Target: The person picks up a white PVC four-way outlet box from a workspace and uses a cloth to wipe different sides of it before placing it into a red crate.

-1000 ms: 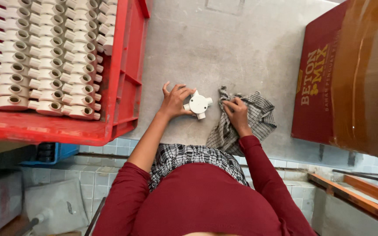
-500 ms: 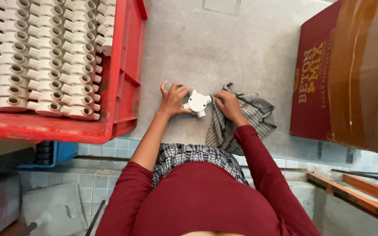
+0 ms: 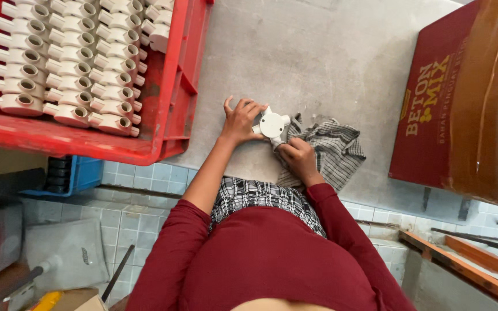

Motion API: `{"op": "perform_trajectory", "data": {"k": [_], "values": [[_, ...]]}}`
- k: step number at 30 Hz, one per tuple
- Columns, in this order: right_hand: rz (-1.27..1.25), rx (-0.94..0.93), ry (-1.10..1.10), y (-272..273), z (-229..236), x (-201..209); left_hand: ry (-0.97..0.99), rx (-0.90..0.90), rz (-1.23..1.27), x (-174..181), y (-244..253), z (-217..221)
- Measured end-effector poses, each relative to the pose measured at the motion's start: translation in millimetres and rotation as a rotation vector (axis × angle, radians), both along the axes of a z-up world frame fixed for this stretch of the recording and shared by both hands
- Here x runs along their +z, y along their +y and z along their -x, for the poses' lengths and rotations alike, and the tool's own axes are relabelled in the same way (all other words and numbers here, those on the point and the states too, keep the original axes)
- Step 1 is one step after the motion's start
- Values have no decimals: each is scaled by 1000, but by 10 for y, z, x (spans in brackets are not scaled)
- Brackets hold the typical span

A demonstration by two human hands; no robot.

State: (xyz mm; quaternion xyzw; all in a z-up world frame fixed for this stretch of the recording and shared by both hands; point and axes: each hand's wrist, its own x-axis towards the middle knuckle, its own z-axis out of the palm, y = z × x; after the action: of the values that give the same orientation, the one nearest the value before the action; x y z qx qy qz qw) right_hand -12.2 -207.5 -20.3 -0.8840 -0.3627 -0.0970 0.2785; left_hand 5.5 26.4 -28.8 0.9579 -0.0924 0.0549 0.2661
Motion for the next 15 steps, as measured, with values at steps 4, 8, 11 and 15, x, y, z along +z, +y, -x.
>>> {"op": "perform_trajectory", "data": {"k": [4, 8, 11, 15], "values": [[50, 21, 31, -131, -18, 60, -14, 9, -4, -14, -1, 32], [-93, -102, 113, 9, -40, 77, -16, 9, 9, -55, -10, 58], [-26, -84, 176, 210, 43, 293, -25, 17, 29, -61, -44, 127], [114, -92, 259, 465, -76, 333, -77, 77, 75, -116, -50, 127]]}}
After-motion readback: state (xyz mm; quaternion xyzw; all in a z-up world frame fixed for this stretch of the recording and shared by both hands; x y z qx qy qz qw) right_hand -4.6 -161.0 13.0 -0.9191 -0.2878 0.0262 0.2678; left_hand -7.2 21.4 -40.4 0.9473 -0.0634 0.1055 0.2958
